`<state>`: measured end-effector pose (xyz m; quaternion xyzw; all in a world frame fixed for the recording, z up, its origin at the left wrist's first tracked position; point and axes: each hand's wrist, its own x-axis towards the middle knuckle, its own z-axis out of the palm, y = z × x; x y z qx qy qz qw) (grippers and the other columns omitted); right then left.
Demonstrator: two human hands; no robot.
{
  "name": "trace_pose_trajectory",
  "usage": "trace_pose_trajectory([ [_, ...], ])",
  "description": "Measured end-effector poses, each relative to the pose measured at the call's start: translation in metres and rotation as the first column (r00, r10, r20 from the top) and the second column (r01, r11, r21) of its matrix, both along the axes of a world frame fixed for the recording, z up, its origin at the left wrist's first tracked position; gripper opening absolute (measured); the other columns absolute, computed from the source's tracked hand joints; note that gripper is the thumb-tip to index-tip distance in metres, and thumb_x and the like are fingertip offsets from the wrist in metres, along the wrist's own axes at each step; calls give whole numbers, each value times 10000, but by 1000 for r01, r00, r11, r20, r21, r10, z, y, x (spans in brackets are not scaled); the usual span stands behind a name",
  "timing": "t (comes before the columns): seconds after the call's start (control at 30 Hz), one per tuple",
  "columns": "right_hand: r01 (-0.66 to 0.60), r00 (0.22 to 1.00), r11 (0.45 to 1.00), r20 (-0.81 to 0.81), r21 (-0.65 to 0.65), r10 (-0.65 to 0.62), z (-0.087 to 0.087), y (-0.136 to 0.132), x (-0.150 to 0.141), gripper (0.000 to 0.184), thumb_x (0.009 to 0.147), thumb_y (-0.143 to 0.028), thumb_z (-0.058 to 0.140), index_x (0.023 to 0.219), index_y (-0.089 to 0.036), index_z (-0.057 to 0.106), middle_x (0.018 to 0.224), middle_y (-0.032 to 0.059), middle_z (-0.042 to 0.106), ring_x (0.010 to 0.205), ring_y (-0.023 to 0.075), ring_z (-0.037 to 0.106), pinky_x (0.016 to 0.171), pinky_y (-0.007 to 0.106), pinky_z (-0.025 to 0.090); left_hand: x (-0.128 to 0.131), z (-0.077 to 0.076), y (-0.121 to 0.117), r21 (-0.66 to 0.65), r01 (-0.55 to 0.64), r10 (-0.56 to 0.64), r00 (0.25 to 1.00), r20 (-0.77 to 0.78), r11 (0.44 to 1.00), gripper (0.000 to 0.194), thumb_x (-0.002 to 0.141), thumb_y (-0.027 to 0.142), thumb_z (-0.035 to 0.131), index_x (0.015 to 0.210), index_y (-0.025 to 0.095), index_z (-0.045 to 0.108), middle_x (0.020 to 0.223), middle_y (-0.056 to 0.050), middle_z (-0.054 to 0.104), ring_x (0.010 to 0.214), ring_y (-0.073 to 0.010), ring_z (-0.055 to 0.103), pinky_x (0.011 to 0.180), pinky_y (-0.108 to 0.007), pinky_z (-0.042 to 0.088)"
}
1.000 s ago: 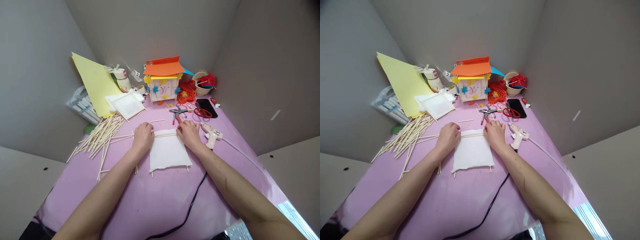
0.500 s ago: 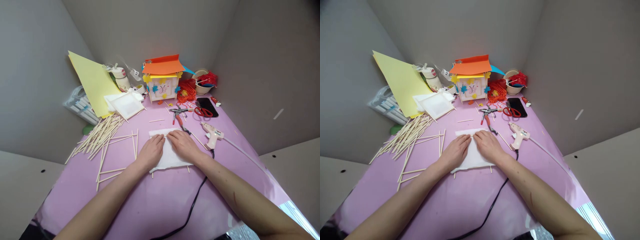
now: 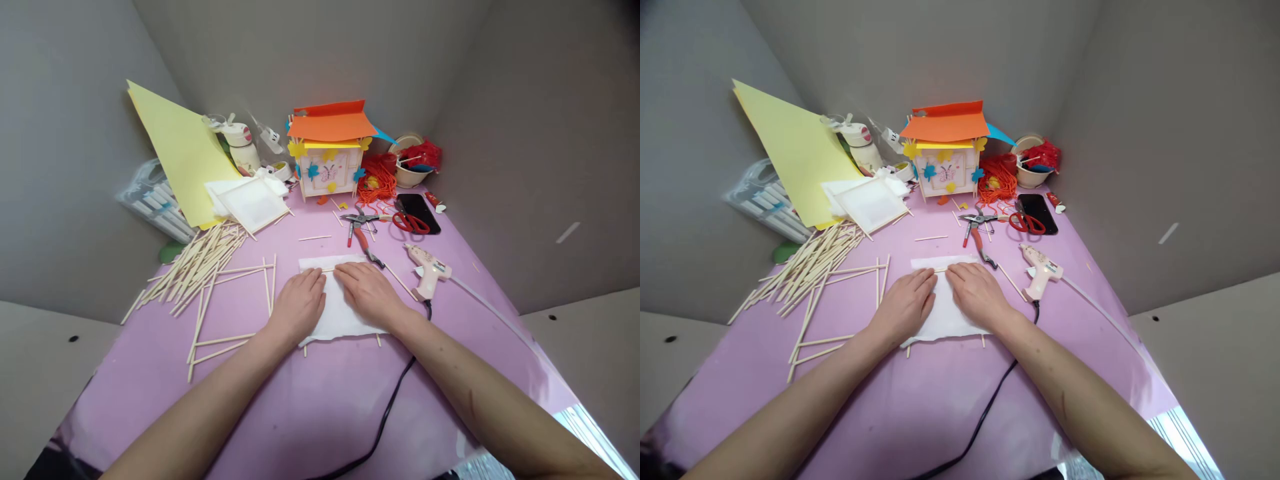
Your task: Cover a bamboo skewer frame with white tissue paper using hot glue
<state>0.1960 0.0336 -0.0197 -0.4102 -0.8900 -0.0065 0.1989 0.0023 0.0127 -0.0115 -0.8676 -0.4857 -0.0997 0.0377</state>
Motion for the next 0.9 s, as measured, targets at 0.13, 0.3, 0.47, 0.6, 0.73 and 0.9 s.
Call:
trace_pose_trajectory([
  [0.13, 51, 999, 999, -14, 6, -51, 0, 0, 8, 321, 867, -87, 494, 1156, -127, 628, 1184, 110, 658, 1082, 252, 565, 965, 403, 421, -1, 2, -2, 10, -26, 26, 999, 26, 1000, 312, 898, 171, 499, 1189, 96, 583, 1295, -144, 594, 1215, -291, 532, 999, -446, 465],
  [0.3, 87, 993, 995, -79, 40, -84, 2, 1, 20, 293, 855, -76, 494, 1098, -131, 648, 1133, 100, 681, 1040, 240, 592, 933, 384, 431, -5, -1, 0, 52, -41, 36, 994, 101, 998, 266, 888, 162, 509, 1137, 123, 595, 1220, -136, 627, 1144, -283, 573, 952, -449, 489],
  [0.47, 204, 973, 978, -116, 33, -199, 14, 3, 32, 246, 890, -133, 487, 1047, -160, 674, 1069, 75, 699, 1008, 249, 595, 895, 384, 423, -11, -5, 6, 111, -7, -4, 995, 95, 994, 278, 917, 159, 476, 1160, 121, 606, 1225, -120, 642, 1153, -277, 570, 969, -437, 482],
  [0.6, 387, 918, 922, -99, 7, -385, 30, -3, 57, 266, 899, -186, 471, 1055, -154, 684, 1049, 103, 691, 991, 270, 589, 889, 391, 417, -12, -10, 9, 104, 59, -65, 996, 58, 993, 300, 944, 166, 449, 1198, 116, 600, 1240, -115, 643, 1173, -270, 560, 975, -428, 482],
  [0.73, 705, 702, 705, -64, -78, -709, 37, -28, 92, 284, 888, -281, 462, 1008, -147, 682, 1015, 140, 665, 923, 273, 600, 788, 366, 433, -12, -11, 10, 89, 71, -77, 994, 74, 994, 294, 952, 180, 441, 1191, 134, 606, 1217, -119, 648, 1151, -261, 569, 970, -431, 482],
  [0.9, 856, 476, 404, 188, -322, -859, 31, -51, 111, 506, 913, -547, 361, 836, -164, 682, 810, 155, 681, 776, 290, 628, 651, 361, 400, -11, -9, 11, 69, 75, -81, 993, 86, 995, 278, 942, 164, 454, 1167, 110, 607, 1199, -122, 647, 1120, -259, 568, 959, -414, 483],
])
